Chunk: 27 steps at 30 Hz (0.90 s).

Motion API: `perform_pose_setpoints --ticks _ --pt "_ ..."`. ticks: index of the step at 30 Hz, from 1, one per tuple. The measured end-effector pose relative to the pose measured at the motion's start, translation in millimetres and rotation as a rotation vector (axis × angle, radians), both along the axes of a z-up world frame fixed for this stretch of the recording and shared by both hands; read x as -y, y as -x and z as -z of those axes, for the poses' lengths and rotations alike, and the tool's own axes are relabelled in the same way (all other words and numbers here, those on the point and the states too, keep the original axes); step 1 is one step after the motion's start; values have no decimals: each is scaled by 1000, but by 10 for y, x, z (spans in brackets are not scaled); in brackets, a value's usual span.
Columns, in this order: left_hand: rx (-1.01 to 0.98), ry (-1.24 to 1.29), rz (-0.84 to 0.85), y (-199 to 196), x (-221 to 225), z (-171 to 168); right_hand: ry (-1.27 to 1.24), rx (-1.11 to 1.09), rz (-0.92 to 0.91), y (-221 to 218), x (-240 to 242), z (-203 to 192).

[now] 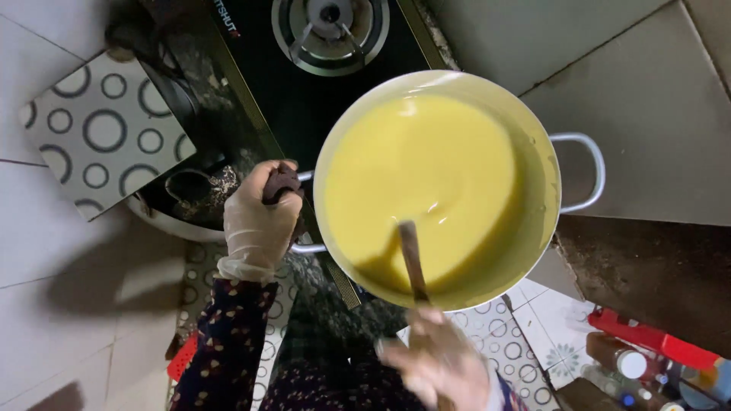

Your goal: Stirring a yellow liquid in a large pot on a stove using a wooden spoon

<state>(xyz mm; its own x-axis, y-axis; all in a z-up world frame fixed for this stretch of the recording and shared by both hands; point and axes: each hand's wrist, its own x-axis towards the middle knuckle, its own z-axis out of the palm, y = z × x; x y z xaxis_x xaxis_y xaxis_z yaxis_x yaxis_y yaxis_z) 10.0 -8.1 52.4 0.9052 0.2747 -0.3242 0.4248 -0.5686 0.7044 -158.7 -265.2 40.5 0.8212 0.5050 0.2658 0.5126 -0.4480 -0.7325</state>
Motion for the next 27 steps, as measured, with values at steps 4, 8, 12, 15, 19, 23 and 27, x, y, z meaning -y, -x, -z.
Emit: perform_pose_setpoints --ticks 4,8,12,15,19,23,27 --pt "-17 -41 29 14 2 -40 28 -60 83 -343 249 236" --pt "13 -6 21 6 -4 -25 895 -1498 307 -735 74 -435" --pt "46 32 9 25 -33 57 220 -218 -146 193 310 331" --pt "98 31 25 37 -50 101 -111 -137 -214 -408 20 53" --pt "54 16 29 7 -26 33 146 -150 197 -409 302 -35" --pt "13 86 -17 24 -37 14 64 -134 225 -15 239 -57" --pt "49 87 11 5 -52 56 -54 -148 -10 132 28 12"
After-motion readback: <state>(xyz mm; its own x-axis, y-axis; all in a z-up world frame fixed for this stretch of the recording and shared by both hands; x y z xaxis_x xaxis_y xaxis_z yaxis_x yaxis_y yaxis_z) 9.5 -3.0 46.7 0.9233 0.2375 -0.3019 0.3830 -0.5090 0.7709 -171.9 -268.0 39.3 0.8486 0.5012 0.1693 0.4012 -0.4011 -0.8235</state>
